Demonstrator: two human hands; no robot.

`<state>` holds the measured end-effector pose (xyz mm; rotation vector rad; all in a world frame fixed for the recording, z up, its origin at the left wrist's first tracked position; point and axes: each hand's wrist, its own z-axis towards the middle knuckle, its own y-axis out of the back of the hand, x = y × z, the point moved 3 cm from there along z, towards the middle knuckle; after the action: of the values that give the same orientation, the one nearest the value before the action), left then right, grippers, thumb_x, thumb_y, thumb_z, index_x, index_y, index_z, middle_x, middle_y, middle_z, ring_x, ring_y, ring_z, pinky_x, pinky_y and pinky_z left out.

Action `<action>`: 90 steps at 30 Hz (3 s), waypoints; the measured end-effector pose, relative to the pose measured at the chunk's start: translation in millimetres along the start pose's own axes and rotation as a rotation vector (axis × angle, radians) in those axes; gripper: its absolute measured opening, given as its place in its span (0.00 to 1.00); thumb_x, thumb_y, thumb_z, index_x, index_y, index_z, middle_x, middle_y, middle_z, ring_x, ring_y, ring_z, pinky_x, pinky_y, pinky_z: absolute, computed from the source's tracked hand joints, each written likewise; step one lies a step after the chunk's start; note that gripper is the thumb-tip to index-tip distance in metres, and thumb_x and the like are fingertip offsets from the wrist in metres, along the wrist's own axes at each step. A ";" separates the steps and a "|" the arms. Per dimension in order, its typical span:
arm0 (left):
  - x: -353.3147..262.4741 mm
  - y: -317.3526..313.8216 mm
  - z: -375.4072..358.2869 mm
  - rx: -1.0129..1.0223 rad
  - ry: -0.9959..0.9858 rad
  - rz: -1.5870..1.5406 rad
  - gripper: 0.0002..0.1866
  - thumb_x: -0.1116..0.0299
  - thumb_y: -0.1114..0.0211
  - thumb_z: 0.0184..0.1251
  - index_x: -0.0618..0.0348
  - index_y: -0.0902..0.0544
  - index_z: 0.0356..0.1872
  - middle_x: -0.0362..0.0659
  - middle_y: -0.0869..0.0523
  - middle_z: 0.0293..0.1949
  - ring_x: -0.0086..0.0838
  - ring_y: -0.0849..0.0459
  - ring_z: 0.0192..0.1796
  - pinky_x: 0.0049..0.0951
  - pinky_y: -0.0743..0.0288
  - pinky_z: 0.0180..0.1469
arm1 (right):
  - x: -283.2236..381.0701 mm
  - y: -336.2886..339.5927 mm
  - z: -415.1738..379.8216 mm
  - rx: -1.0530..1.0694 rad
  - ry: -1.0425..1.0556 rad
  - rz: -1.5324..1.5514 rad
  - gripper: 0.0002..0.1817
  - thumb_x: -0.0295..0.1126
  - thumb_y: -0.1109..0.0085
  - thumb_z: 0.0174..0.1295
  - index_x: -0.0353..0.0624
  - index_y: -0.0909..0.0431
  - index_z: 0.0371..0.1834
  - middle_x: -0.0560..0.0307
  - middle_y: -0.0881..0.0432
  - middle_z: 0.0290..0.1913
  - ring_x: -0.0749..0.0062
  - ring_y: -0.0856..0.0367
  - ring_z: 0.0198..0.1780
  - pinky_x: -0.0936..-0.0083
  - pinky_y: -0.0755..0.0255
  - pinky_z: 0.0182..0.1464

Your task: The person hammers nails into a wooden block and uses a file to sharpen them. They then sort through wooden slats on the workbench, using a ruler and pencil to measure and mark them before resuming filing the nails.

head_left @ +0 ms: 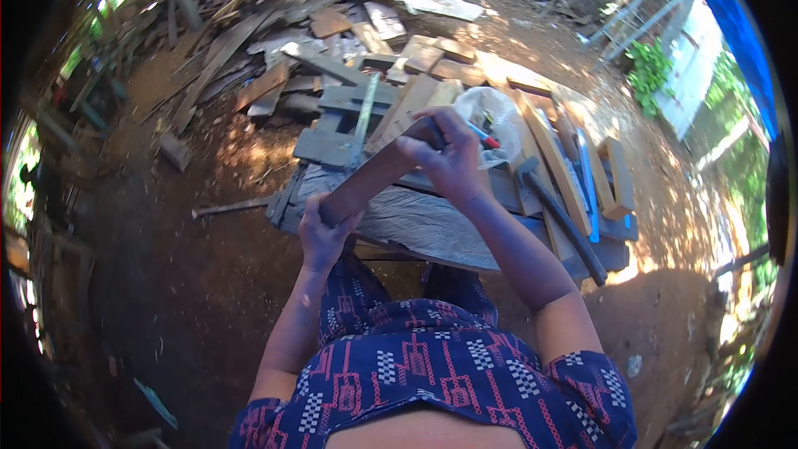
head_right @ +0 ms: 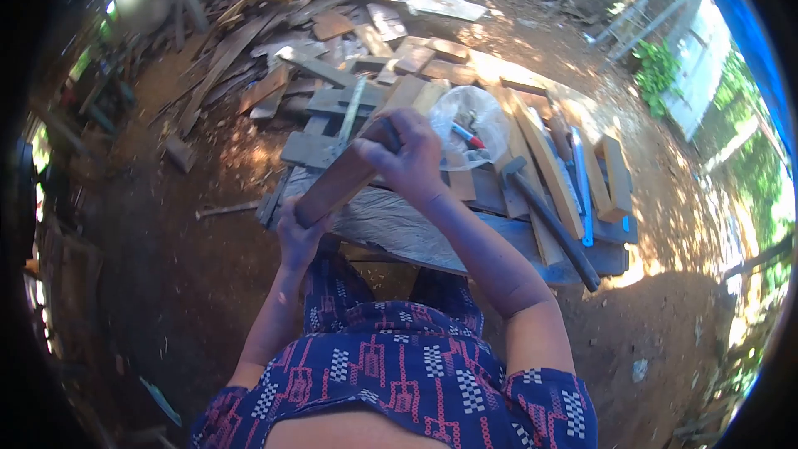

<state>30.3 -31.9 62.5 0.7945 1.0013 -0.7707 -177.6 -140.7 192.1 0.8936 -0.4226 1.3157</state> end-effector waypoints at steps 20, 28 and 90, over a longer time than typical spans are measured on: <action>25.1 14.7 -10.6 -0.114 -0.074 0.192 0.32 0.50 0.20 0.50 0.56 0.29 0.46 0.49 0.15 0.35 0.45 0.12 0.39 0.38 0.18 0.41 | 19.7 -27.7 12.7 0.127 0.086 -0.014 0.20 0.36 0.33 0.52 0.37 0.21 0.46 0.55 0.21 0.35 0.71 0.21 0.36 0.74 0.29 0.41; 16.3 15.8 -15.3 -0.083 -0.047 0.193 0.30 0.58 0.20 0.51 0.55 0.29 0.49 0.47 0.14 0.35 0.39 0.11 0.41 0.35 0.19 0.44 | 20.7 -25.1 10.0 0.161 0.067 -0.029 0.19 0.34 0.35 0.55 0.37 0.22 0.49 0.54 0.20 0.43 0.68 0.22 0.46 0.73 0.31 0.52; 47.5 -0.2 -32.0 -0.009 -0.270 -0.090 0.32 0.80 0.26 0.42 0.62 0.27 0.54 0.48 0.20 0.52 0.36 0.21 0.57 0.33 0.29 0.63 | 40.1 21.1 -64.1 0.096 0.242 -0.330 0.27 0.43 0.19 0.41 0.42 0.24 0.39 0.55 0.24 0.34 0.61 0.24 0.38 0.68 0.30 0.41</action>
<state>33.0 -13.7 8.3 0.6211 0.8008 -0.9233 -201.3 -66.0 188.6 0.8303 -0.0203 1.1274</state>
